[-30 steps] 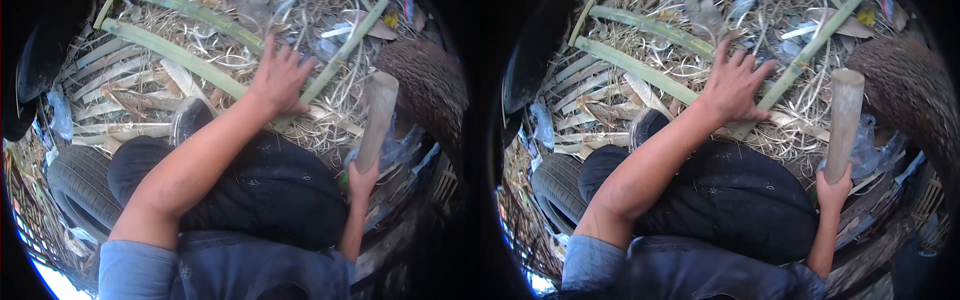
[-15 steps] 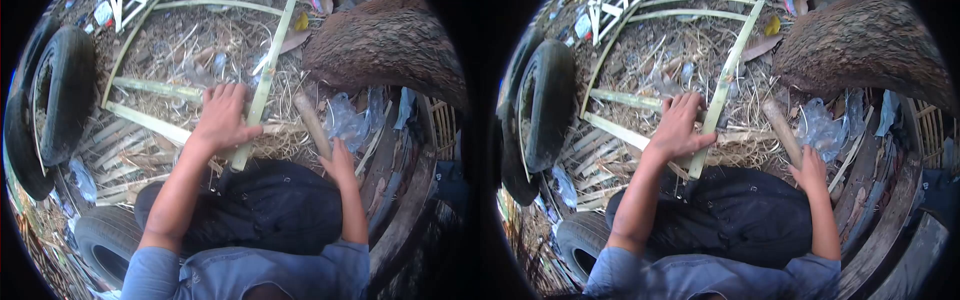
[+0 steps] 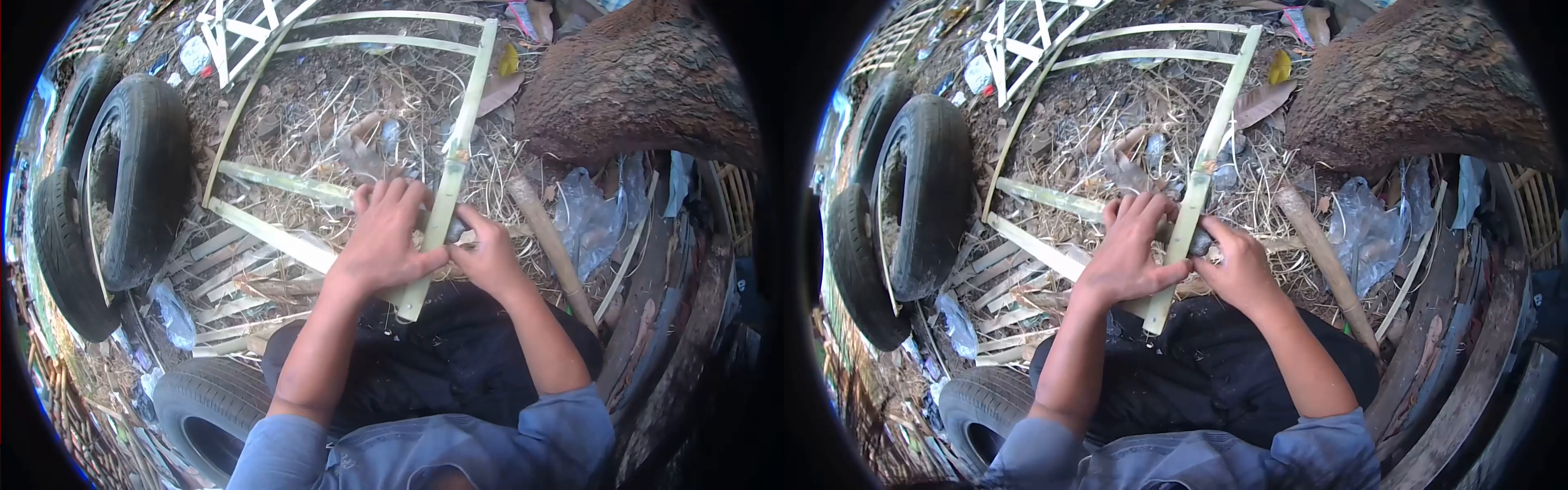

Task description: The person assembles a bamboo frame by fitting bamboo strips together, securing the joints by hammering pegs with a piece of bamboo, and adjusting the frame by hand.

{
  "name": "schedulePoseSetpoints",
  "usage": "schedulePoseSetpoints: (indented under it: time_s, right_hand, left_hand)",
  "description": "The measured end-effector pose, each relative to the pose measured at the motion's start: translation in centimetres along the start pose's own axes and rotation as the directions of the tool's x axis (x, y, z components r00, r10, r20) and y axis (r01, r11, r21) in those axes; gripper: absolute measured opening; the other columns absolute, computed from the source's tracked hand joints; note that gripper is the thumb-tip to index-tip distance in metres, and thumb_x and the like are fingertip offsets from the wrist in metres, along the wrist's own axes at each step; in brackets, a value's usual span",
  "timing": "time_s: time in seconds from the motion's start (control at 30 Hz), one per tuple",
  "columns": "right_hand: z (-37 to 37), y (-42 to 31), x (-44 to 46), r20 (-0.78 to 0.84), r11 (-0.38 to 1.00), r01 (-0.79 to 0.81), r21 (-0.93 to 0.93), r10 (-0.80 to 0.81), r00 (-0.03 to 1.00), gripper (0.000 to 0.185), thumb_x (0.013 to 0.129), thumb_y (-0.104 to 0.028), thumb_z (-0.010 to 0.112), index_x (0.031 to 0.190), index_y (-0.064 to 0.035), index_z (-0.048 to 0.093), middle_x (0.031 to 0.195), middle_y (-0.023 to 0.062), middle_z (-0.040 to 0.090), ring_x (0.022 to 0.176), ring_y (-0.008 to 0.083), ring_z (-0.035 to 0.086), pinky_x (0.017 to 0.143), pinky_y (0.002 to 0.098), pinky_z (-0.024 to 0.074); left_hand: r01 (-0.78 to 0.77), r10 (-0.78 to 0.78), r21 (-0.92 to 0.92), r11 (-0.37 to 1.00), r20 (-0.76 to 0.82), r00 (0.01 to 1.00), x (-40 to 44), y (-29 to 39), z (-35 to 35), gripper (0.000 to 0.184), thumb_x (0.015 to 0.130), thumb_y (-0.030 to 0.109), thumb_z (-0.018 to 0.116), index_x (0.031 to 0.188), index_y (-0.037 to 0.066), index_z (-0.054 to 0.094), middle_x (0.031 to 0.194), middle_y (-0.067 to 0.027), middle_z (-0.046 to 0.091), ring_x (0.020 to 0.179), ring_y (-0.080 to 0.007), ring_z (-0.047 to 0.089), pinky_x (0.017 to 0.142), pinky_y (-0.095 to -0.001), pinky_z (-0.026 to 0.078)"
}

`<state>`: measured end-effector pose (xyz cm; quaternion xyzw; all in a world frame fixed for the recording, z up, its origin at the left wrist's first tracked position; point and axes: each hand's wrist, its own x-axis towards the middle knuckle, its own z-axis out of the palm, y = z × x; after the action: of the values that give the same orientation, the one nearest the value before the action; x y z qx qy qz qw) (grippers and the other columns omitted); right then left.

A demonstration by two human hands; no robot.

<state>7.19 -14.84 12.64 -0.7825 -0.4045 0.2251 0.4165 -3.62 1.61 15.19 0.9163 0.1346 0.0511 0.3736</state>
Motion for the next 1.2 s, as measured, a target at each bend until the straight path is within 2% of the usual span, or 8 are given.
schedulePoseSetpoints:
  time_s: [0.2,0.27,0.33,0.5,0.6,0.83,0.9,1.2]
  right_hand:
    - [0.3,1.8,-0.7,0.038,1.000,0.012,-0.004,-0.011,0.999,0.051,0.077,-0.007,0.073,0.126,0.0003,0.058,0.103,0.0192,0.070,0.093,0.0322,0.070,0.084,0.0390,0.0539]
    - [0.4,3.2,-0.6,0.244,0.825,-0.294,0.482,0.196,0.950,0.049,0.082,-0.004,0.071,0.128,0.0041,0.056,0.108,0.0107,0.069,0.093,0.0177,0.067,0.085,0.0323,0.0529]
    - [-0.8,3.4,-0.2,0.413,0.776,-0.470,0.422,0.297,0.861,0.047,0.081,-0.003,0.071,0.126,0.0051,0.057,0.105,0.0069,0.067,0.093,0.0102,0.061,0.084,0.0296,0.0522]
    - [1.8,4.2,-1.7,-0.016,0.991,-0.108,0.074,0.110,0.994,0.044,0.073,-0.005,0.071,0.116,-0.0004,0.063,0.097,0.0208,0.069,0.092,0.0349,0.070,0.080,0.0404,0.0532]
    - [3.9,4.9,-2.1,-0.172,0.999,-0.040,0.007,0.041,0.984,0.045,0.074,-0.023,0.080,0.108,0.0006,0.061,0.092,0.0187,0.070,0.091,0.0335,0.071,0.078,0.0409,0.0537]
    - [5.3,4.8,-1.8,0.013,0.961,-0.167,0.220,0.168,0.986,0.055,0.079,-0.014,0.079,0.125,0.0031,0.054,0.106,0.0090,0.067,0.097,0.0175,0.065,0.084,0.0311,0.0518]
    - [4.8,4.9,-1.2,0.138,0.780,-0.256,0.571,0.217,0.966,0.052,0.080,-0.014,0.078,0.123,0.0031,0.053,0.112,0.0088,0.065,0.099,0.0174,0.064,0.087,0.0312,0.0513]
    - [0.1,6.9,0.2,0.647,0.739,-0.517,0.431,0.146,0.748,0.051,0.080,-0.007,0.074,0.127,-0.0012,0.054,0.119,0.0086,0.064,0.109,0.0194,0.063,0.094,0.0357,0.0500]
  left_hand:
    - [0.002,-0.004,0.045,0.999,0.044,0.999,-0.1,0.0,1.5,0.062,0.060,0.036,0.074,0.110,0.005,0.054,0.099,-0.0125,0.050,0.101,-0.0325,0.047,0.102,-0.0474,0.027]
    - [0.021,-0.025,0.051,0.999,0.091,0.996,0.0,0.3,1.4,0.064,0.061,0.037,0.074,0.112,0.005,0.054,0.103,-0.0148,0.051,0.107,-0.0338,0.048,0.105,-0.0516,0.025]
    - [-0.006,0.004,0.083,0.997,0.033,0.999,-0.3,0.4,2.3,0.067,0.061,0.040,0.074,0.114,0.005,0.052,0.106,-0.0157,0.051,0.111,-0.0343,0.047,0.105,-0.0532,0.025]
    - [0.003,-0.013,0.128,0.992,0.076,0.997,-0.4,-0.1,2.7,0.073,0.065,0.046,0.073,0.119,0.004,0.049,0.105,-0.0173,0.050,0.111,-0.0345,0.046,0.105,-0.0549,0.025]
    - [0.020,-0.025,0.113,0.993,0.039,0.999,-0.7,-0.9,3.7,0.077,0.065,0.046,0.074,0.124,0.004,0.049,0.106,-0.0177,0.051,0.111,-0.0348,0.046,0.105,-0.0561,0.024]
    - [0.016,-0.032,0.147,0.989,0.104,0.994,-0.8,-2.3,3.8,0.088,0.061,0.048,0.077,0.132,0.005,0.049,0.112,-0.0189,0.052,0.115,-0.0352,0.046,0.105,-0.0578,0.025]
    - [-0.003,-0.016,0.183,0.983,0.104,0.994,-1.2,-2.1,3.4,0.088,0.062,0.050,0.078,0.132,0.005,0.049,0.112,-0.0189,0.052,0.115,-0.0357,0.046,0.105,-0.0580,0.025]
    - [-0.027,0.015,0.069,0.997,0.164,0.986,-2.3,-0.6,2.1,0.081,0.063,0.044,0.078,0.127,0.003,0.050,0.109,-0.0177,0.051,0.111,-0.0338,0.046,0.105,-0.0571,0.024]
